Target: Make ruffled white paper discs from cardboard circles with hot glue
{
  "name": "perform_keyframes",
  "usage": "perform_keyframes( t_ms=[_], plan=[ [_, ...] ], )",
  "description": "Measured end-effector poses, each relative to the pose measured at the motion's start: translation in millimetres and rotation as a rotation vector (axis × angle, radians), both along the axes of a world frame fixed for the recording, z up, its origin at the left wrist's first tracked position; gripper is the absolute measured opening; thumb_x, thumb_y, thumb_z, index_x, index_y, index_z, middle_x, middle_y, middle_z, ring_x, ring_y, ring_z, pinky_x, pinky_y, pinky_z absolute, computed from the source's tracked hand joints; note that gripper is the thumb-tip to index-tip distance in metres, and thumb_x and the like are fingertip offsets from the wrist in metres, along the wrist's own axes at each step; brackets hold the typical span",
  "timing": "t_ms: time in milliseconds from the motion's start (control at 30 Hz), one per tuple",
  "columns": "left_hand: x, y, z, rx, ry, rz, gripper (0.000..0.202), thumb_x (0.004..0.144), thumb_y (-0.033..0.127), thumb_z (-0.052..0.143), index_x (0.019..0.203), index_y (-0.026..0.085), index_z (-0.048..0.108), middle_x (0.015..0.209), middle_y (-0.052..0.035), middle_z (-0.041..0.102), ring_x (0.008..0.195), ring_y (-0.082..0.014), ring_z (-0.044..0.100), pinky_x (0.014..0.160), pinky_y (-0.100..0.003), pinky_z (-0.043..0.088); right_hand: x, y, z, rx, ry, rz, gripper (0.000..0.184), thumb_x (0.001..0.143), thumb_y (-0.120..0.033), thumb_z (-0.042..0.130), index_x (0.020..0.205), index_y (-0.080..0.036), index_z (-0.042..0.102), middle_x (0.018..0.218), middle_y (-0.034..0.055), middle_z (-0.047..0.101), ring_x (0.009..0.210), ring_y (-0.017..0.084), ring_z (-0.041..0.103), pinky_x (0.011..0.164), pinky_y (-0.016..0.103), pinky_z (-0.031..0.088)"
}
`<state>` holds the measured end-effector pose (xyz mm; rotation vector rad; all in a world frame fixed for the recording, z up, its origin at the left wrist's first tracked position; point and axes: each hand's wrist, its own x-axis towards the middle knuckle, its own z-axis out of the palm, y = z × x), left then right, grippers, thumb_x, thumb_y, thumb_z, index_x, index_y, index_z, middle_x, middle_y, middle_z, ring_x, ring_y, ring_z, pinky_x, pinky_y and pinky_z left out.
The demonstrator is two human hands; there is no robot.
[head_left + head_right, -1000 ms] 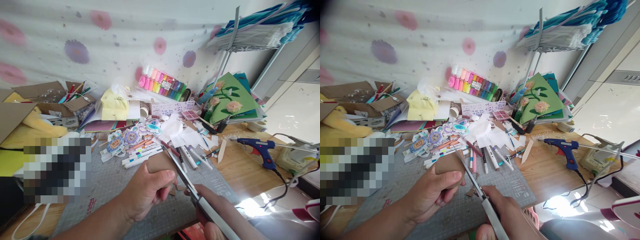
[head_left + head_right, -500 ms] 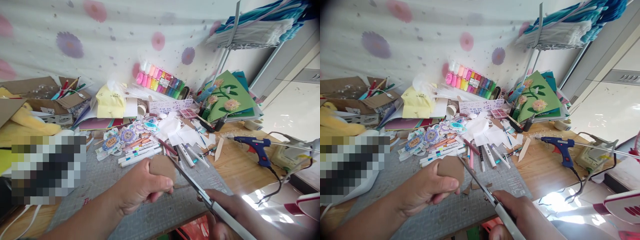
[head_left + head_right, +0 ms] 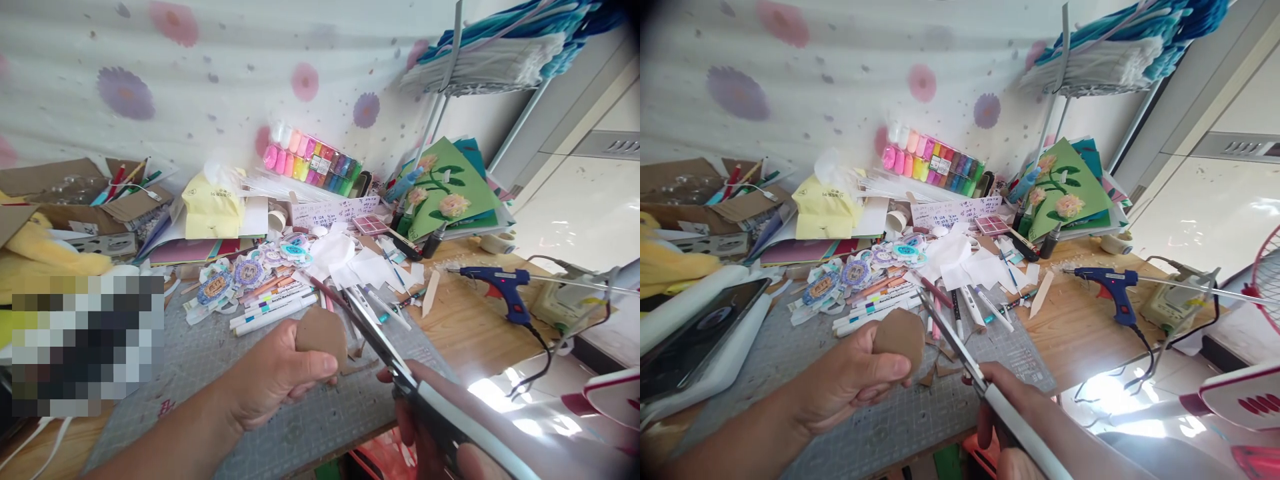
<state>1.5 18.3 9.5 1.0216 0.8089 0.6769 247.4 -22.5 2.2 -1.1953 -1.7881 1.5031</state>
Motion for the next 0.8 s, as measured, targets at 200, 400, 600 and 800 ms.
perform_keyframes(
  t_ms=[200, 400, 600, 800],
  plan=[
    [-2.6, 0.0, 2.5, 0.045, 0.034, -0.076, 0.013, 0.065, 0.026, 0.066, 0.065, 0.014, 0.060, 0.050, 0.0067, 0.047, 0.038, -0.0027, 0.027, 0.038, -0.019, 0.016, -1.7, 6.9, 10.0, 0.021, -0.089, 0.207, 0.089, 0.068, -0.081, 0.046, 0.129, -0.016, 0.050, 0.084, 0.0081, 0.069, 0.076, 0.024, 0.066, 0.070, 0.032, 0.052],
    [-6.5, 2.7, 9.9, 0.033, 0.033, -0.148, 0.006, 0.060, 0.020, 0.063, 0.060, 0.016, 0.058, 0.051, 0.0060, 0.050, 0.045, -0.0059, 0.035, 0.046, -0.020, 0.026, -1.6, 9.8, 8.4, 0.092, -0.112, 0.229, 0.085, 0.069, -0.079, 0.048, 0.127, -0.016, 0.053, 0.087, 0.0100, 0.069, 0.084, 0.028, 0.065, 0.077, 0.036, 0.051],
    [-12.3, 5.1, 9.2, 0.039, 0.164, -0.234, 0.003, 0.058, 0.017, 0.064, 0.059, 0.016, 0.061, 0.054, 0.0052, 0.054, 0.051, -0.0082, 0.042, 0.051, -0.021, 0.032, -7.0, 6.7, 16.7, 0.052, -0.090, 0.193, 0.079, 0.069, -0.080, 0.045, 0.114, -0.018, 0.064, 0.093, 0.0094, 0.069, 0.089, 0.031, 0.064, 0.077, 0.036, 0.052],
    [-15.7, 9.0, 8.8, 0.012, 0.227, -0.272, 0.003, 0.057, 0.015, 0.063, 0.059, 0.017, 0.063, 0.055, 0.0044, 0.058, 0.052, -0.0096, 0.048, 0.052, -0.021, 0.037, -7.9, -5.9, -12.4, -0.003, -0.102, 0.122, 0.083, 0.067, -0.085, 0.038, 0.117, -0.022, 0.061, 0.079, 0.0098, 0.069, 0.073, 0.031, 0.067, 0.070, 0.040, 0.054]
  ],
)
